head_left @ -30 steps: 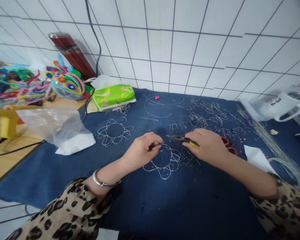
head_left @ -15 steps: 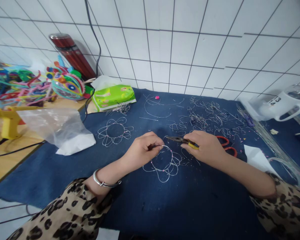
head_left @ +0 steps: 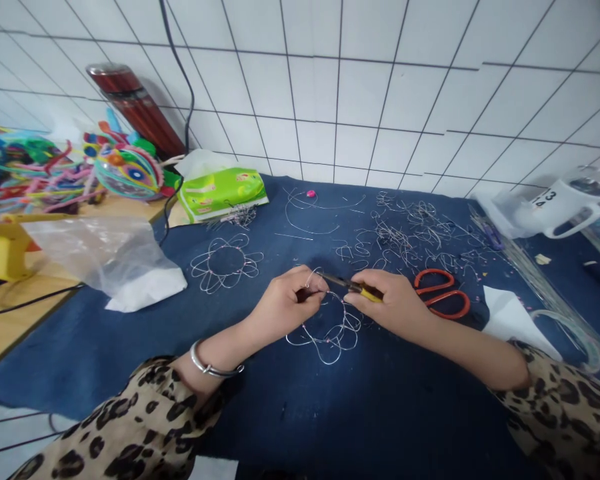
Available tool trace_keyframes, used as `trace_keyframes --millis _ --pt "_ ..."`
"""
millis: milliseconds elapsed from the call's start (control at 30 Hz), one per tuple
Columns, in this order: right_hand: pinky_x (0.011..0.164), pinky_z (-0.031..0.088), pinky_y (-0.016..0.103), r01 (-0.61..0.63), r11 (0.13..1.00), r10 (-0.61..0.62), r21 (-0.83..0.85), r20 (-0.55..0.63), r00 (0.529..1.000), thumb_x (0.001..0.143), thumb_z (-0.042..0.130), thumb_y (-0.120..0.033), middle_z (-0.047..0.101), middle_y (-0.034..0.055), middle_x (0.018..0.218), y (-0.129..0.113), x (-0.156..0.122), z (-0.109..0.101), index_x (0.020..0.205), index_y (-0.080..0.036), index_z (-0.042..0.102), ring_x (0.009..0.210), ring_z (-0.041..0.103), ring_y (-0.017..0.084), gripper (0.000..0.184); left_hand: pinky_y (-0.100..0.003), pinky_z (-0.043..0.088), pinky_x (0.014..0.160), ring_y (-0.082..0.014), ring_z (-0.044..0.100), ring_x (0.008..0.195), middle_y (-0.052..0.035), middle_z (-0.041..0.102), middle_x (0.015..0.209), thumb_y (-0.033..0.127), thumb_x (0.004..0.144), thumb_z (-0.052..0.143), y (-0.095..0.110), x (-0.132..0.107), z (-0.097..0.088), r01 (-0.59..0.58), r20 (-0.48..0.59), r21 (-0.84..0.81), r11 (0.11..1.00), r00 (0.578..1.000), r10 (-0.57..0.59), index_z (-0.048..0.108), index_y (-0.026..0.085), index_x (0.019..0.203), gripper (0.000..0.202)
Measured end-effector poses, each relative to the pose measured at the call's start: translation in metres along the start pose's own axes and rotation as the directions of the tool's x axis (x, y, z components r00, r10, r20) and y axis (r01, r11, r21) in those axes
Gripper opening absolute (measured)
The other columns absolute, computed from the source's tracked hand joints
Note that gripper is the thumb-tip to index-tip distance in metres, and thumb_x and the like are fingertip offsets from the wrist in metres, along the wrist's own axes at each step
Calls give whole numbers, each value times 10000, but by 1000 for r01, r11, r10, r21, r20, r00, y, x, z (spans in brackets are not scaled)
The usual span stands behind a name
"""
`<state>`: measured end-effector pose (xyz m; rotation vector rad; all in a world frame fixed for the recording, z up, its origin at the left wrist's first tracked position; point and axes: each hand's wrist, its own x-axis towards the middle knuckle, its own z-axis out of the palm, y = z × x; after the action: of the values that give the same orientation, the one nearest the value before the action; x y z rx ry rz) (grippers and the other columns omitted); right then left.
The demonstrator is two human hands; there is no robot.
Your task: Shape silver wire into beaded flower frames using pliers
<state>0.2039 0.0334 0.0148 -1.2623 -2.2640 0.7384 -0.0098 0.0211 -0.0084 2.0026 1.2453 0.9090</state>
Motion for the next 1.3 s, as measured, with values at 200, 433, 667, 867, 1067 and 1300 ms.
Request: trace_keyframes --millis 200,433,667,867,1067,1300 --pt "605 369 231 -109 979 98 171 72 993 786 567 -360 555 -38 688 -7 -2 7 801 -214 589 640 493 93 148 -247 424 609 -110 515 684 -16 570 770 108 773 543 4 0 3 37 35 -75 996 999 -34 604 158 769 79" --pt "611 393 231 -195 941 164 277 133 978 752 572 -309 585 -26 728 -7 -2 13 818 -209 602 650 504 98 123 -234 430 583 -107 531 687 -29 578 811 140 790 552 7 -1 6 77 66 -200 977 996 -65 606 154 788 56" --pt "587 384 217 -177 926 148 333 111 983 763 542 -292 556 -32 691 -5 -2 15 791 -198 604 634 488 89 115 -228 453 598 -99 549 698 -33 604 853 142 785 563 9 -2 6 123 130 -312 942 988 -85 598 151 840 66" --pt "581 375 214 -183 933 160 309 99 982 760 539 -277 555 -36 689 -8 -2 15 797 -198 599 621 478 85 106 -218 443 589 -87 528 685 -25 585 854 148 783 581 5 -3 11 203 157 -373 905 976 -154 566 145 836 56" --pt "589 380 222 -180 934 158 309 95 983 760 529 -273 560 -32 694 -9 -2 17 801 -200 594 628 482 91 106 -225 426 583 -82 489 662 -7 518 816 161 778 593 2 -2 16 152 146 -460 875 985 -94 547 153 812 58" --pt "573 373 219 -180 934 158 307 98 983 776 528 -300 541 -35 675 -10 -6 17 807 -207 590 617 471 90 117 -232 419 598 -83 498 674 -1 518 816 100 760 595 7 0 12 171 176 -509 843 980 -93 562 152 809 79"
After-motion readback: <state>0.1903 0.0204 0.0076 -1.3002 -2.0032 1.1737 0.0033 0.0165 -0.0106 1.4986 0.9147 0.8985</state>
